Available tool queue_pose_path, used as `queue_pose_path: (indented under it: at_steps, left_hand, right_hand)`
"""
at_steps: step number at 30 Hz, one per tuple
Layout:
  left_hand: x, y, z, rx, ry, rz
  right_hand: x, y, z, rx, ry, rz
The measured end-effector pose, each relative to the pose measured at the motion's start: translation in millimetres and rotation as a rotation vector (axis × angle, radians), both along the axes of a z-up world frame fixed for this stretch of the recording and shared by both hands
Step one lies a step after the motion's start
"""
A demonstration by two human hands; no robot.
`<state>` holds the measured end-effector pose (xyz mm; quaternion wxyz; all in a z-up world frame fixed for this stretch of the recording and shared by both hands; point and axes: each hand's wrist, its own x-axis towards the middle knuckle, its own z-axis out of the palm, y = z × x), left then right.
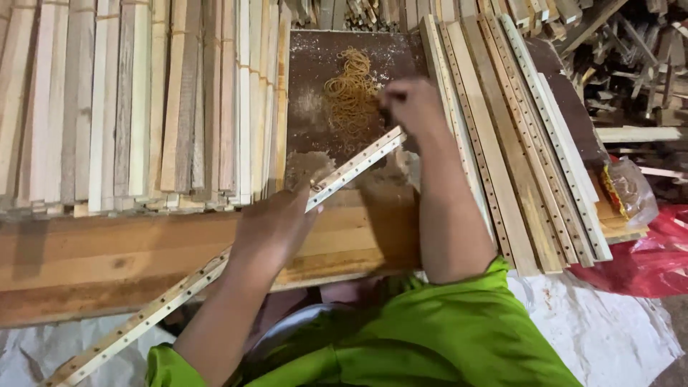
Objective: Inspecting and sorting wooden slats with pre-drilled holes at a workbench
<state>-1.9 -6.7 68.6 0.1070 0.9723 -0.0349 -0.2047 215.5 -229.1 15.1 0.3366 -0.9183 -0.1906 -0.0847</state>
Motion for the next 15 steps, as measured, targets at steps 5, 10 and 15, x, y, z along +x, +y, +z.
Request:
queue_pose_path:
  at_steps: [5, 10, 15]
  left_hand:
    - [6.7, 2.1, -4.2, -0.044, 0.068, 0.020]
    - [14.1, -4.2, -0.9, -0.253, 0.033, 0.129]
    - [9.5, -13.0, -3.6, -0.630, 0.175, 0.389]
  right_hand:
    - [44.0, -5.6, -64.2, -0.035, 0.074, 0.245]
    - [22.1, -3.0, -41.3, 0.053, 0.239, 0.084]
    - [16.6, -11.0, -14.0, 0.563, 0.213, 0.065]
